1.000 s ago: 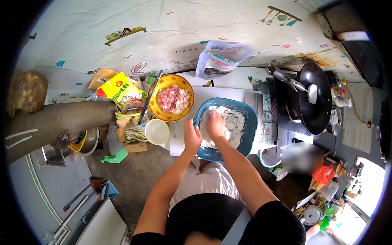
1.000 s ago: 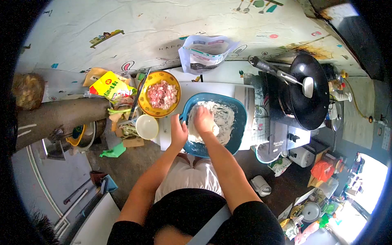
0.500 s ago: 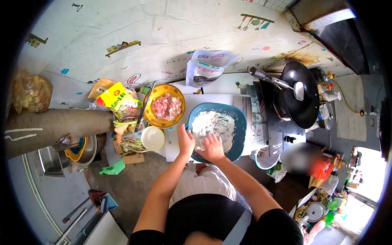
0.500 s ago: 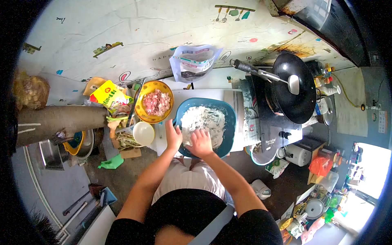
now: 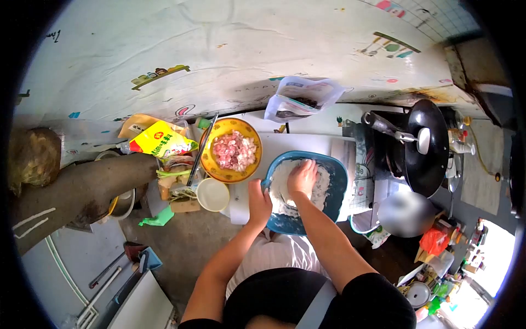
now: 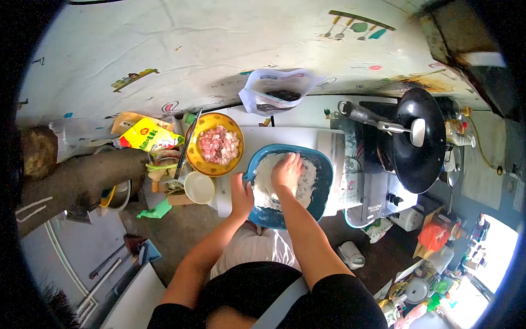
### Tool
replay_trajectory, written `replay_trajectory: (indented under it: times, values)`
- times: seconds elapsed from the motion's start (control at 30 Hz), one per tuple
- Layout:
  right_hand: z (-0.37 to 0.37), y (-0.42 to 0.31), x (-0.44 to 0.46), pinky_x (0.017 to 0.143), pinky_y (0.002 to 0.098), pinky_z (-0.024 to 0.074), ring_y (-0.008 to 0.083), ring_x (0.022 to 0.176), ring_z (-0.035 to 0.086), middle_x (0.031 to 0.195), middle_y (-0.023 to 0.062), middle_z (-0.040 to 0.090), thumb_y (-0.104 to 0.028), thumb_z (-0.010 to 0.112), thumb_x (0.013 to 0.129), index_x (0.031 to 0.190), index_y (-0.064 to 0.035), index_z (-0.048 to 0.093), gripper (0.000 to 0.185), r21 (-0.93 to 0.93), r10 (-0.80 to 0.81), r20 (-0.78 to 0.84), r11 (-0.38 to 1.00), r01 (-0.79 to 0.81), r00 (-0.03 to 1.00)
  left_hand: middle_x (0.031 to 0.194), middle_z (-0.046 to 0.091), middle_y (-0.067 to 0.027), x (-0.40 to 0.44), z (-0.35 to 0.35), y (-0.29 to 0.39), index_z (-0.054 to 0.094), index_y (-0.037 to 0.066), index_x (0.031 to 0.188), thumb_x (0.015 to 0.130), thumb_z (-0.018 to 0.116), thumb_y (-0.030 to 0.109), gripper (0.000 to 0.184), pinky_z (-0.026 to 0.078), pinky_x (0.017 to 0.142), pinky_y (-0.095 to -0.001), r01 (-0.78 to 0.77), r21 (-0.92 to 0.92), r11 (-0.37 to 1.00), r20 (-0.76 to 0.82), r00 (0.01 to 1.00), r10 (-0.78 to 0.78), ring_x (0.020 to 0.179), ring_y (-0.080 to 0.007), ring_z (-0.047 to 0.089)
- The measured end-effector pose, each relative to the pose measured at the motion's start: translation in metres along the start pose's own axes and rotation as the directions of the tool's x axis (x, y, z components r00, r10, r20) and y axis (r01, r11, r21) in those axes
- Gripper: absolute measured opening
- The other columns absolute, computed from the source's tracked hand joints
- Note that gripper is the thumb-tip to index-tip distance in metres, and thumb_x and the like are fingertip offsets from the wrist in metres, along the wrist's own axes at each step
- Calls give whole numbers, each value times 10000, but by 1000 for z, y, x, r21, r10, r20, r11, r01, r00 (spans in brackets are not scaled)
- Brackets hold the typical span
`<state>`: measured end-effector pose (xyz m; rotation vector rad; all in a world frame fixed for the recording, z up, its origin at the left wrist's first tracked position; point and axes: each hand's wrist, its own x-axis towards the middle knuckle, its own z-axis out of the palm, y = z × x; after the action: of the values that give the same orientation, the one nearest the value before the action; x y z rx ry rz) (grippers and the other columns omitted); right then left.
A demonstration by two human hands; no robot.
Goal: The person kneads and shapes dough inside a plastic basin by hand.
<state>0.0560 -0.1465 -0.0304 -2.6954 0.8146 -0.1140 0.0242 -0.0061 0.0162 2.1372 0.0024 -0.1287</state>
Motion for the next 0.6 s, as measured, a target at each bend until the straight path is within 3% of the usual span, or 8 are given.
replay_trajectory:
  times: [0.27, 0.37, 0.47, 0.5, 0.6]
  values:
    - [-17, -22, 5, 858, 483, 382, 406, 1009, 482, 1110, 213, 521, -209, 455, 877, 1023, 22, 460, 273, 93, 210, 91, 971, -219, 973, 1023, 420, -239, -1, -3, 6, 395, -43, 1113, 802, 479, -40, 322, 351, 863, -431, -24, -46, 999, -3, 1000, 24, 970, -411, 429]
    - [5, -4, -1, 806, 480, 406, 421, 952, 511, 1035, 233, 556, -268, 438, 895, 981, 15, 506, 304, 52, 0, -145, 999, 8, 989, 1053, 419, -250, -3, 2, -4, 379, -47, 1144, 812, 491, -27, 351, 350, 876, -436, -40, -14, 999, -26, 999, 40, 996, -419, 426]
    - [-16, 22, -1, 760, 480, 419, 426, 874, 539, 911, 256, 574, -306, 475, 880, 867, 15, 559, 332, 377, -27, 220, 924, -60, 975, 1069, 412, -265, -6, 5, -7, 367, -58, 1144, 786, 479, -59, 375, 348, 891, -462, -109, -3, 994, -93, 990, 109, 1027, -443, 417]
    - [-22, 30, -4, 688, 467, 433, 422, 770, 557, 763, 252, 564, -271, 550, 843, 738, 20, 563, 309, 392, -140, 140, 917, 75, 980, 1070, 416, -265, -7, 5, -7, 362, -55, 1157, 780, 489, -61, 398, 349, 892, -461, -98, 7, 995, -96, 990, 99, 1031, -443, 417]
    - [-89, 19, -16, 669, 469, 453, 394, 744, 573, 748, 223, 575, -244, 590, 799, 650, 22, 567, 306, 324, -306, 265, 921, 214, 915, 1069, 421, -263, -7, 7, -9, 359, -51, 1169, 775, 499, -62, 418, 349, 896, -456, -92, 5, 996, -96, 991, 93, 1030, -441, 419]
